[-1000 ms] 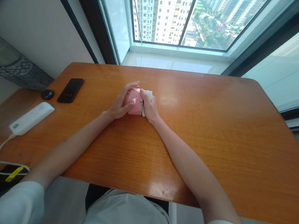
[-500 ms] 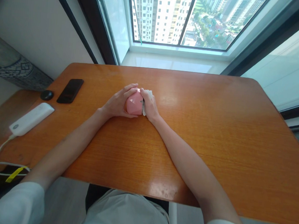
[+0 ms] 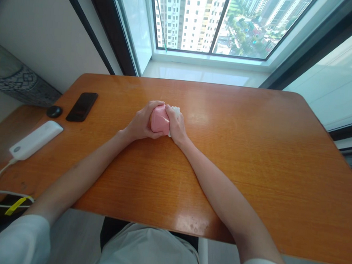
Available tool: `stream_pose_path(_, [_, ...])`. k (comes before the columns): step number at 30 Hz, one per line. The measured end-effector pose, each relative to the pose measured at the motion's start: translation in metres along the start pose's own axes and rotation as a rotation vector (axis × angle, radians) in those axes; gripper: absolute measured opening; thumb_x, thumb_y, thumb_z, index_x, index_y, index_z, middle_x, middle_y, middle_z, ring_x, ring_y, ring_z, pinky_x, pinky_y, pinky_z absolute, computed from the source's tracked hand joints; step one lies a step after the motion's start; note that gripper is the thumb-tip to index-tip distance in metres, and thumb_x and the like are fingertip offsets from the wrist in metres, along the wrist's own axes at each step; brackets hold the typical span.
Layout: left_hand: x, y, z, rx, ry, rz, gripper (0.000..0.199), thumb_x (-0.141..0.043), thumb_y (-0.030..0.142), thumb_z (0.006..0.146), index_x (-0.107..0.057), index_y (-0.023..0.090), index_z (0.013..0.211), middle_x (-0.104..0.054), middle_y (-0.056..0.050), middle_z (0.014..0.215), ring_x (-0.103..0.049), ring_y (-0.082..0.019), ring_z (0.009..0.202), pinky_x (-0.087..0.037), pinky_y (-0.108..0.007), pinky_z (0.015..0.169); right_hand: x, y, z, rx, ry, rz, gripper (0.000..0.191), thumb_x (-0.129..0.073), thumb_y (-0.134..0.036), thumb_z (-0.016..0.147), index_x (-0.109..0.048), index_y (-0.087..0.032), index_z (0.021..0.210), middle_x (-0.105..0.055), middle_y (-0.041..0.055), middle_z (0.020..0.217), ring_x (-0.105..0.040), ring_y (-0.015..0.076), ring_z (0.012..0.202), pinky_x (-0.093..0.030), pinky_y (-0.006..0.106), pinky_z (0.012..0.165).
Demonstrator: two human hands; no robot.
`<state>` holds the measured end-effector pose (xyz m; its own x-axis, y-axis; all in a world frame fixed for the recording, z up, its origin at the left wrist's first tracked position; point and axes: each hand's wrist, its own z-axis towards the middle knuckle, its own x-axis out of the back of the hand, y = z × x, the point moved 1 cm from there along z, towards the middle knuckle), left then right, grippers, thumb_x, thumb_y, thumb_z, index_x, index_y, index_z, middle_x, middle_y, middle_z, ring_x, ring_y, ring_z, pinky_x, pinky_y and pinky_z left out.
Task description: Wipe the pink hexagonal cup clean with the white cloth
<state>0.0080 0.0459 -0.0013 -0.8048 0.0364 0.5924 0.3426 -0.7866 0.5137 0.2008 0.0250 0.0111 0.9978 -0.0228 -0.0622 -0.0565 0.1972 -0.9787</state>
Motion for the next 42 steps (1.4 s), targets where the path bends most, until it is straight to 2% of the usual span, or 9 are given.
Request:
stream_pose_path(4, [-0.001, 0.006, 0.0, 0.193, -0.009, -0.102, 0.097, -0.08, 0.086, 0.093, -0.059, 0.02, 0.162, -0.079, -0.017, 0.142, -0.081, -0.031, 0.111, -0.067, -0.044, 0.097, 0.0, 0.003, 0.0, -0.016, -0.007, 0.01, 0.066, -0.061, -0.089, 0.102, -0.062, -0.027, 0.08, -0.059, -0.0001, 0.083, -0.055, 0.0183, 0.079, -0.05, 0.035, 0.07])
stream_pose_path(6, [-0.002, 0.006, 0.0, 0.239, -0.009, -0.133, 0.093, -0.074, 0.088, 0.097, -0.061, 0.02, 0.159, -0.082, -0.015, 0.133, -0.08, -0.029, 0.105, -0.065, -0.043, 0.095, -0.001, 0.002, -0.001, -0.01, -0.003, 0.006, 0.065, -0.061, -0.088, 0.103, -0.061, -0.027, 0.078, -0.058, -0.0005, 0.081, -0.055, 0.0182, 0.078, -0.049, 0.034, 0.069])
stream_pose_path(13, [-0.005, -0.004, -0.003, 0.14, -0.011, -0.176, 0.102, -0.073, 0.09, 0.099, -0.051, 0.024, 0.173, -0.072, -0.02, 0.159, -0.078, -0.036, 0.13, -0.063, -0.05, 0.114, -0.002, -0.006, -0.003, -0.011, -0.002, 0.005, 0.066, -0.061, -0.089, 0.102, -0.058, -0.027, 0.078, -0.056, -0.0014, 0.079, -0.053, 0.0175, 0.077, -0.049, 0.034, 0.068])
stream_pose_path(17, [0.001, -0.009, -0.004, -0.064, -0.007, -0.062, 0.111, -0.077, 0.087, 0.1, -0.034, 0.03, 0.185, -0.05, -0.022, 0.184, -0.057, -0.044, 0.168, -0.052, -0.061, 0.137, -0.003, -0.009, -0.002, -0.002, -0.014, 0.015, 0.07, -0.061, -0.093, 0.099, -0.058, -0.026, 0.077, -0.057, -0.0009, 0.08, -0.053, 0.0166, 0.077, -0.047, 0.033, 0.067])
stream_pose_path(19, [0.007, -0.011, -0.004, -0.151, -0.05, 0.031, 0.118, -0.082, 0.089, 0.095, -0.032, 0.035, 0.187, -0.044, -0.021, 0.189, -0.05, -0.046, 0.175, -0.048, -0.065, 0.141, -0.003, -0.009, -0.002, -0.004, -0.012, 0.015, 0.072, -0.06, -0.095, 0.099, -0.059, -0.026, 0.078, -0.057, -0.0008, 0.081, -0.053, 0.0164, 0.077, -0.047, 0.033, 0.067])
stream_pose_path(23, [0.014, -0.015, -0.006, -0.223, -0.138, 0.199, 0.133, -0.088, 0.092, 0.087, -0.024, 0.037, 0.19, -0.038, -0.022, 0.193, -0.048, -0.047, 0.177, -0.05, -0.068, 0.139, -0.004, -0.01, -0.002, -0.014, -0.017, 0.032, 0.073, -0.059, -0.096, 0.099, -0.061, -0.026, 0.079, -0.057, -0.0006, 0.081, -0.052, 0.0163, 0.076, -0.047, 0.033, 0.067])
stream_pose_path(27, [0.015, -0.016, -0.007, -0.196, -0.14, 0.268, 0.126, -0.09, 0.086, 0.09, -0.03, 0.031, 0.187, -0.044, -0.023, 0.189, -0.052, -0.046, 0.174, -0.053, -0.064, 0.139, -0.005, -0.01, -0.001, -0.02, -0.025, 0.027, 0.073, -0.059, -0.098, 0.098, -0.059, -0.027, 0.079, -0.057, -0.0003, 0.081, -0.052, 0.0165, 0.076, -0.047, 0.034, 0.068])
stream_pose_path(33, [0.01, -0.009, -0.003, -0.163, -0.072, 0.151, 0.122, -0.1, 0.08, 0.081, -0.044, 0.03, 0.177, -0.057, -0.021, 0.175, -0.065, -0.044, 0.162, -0.064, -0.057, 0.13, -0.004, -0.007, 0.0, -0.054, 0.0, -0.002, 0.073, -0.057, -0.098, 0.099, -0.059, -0.027, 0.081, -0.055, -0.0007, 0.081, -0.052, 0.0169, 0.078, -0.045, 0.033, 0.068])
stream_pose_path(42, [0.005, 0.003, 0.002, -0.032, 0.006, 0.058, 0.113, -0.104, 0.072, 0.073, -0.058, 0.025, 0.165, -0.069, -0.019, 0.16, -0.074, -0.041, 0.147, -0.065, -0.054, 0.123, 0.0, 0.012, 0.006, -0.017, 0.014, 0.005, 0.069, -0.057, -0.094, 0.101, -0.06, -0.028, 0.08, -0.056, -0.0018, 0.082, -0.054, 0.0172, 0.079, -0.048, 0.035, 0.075])
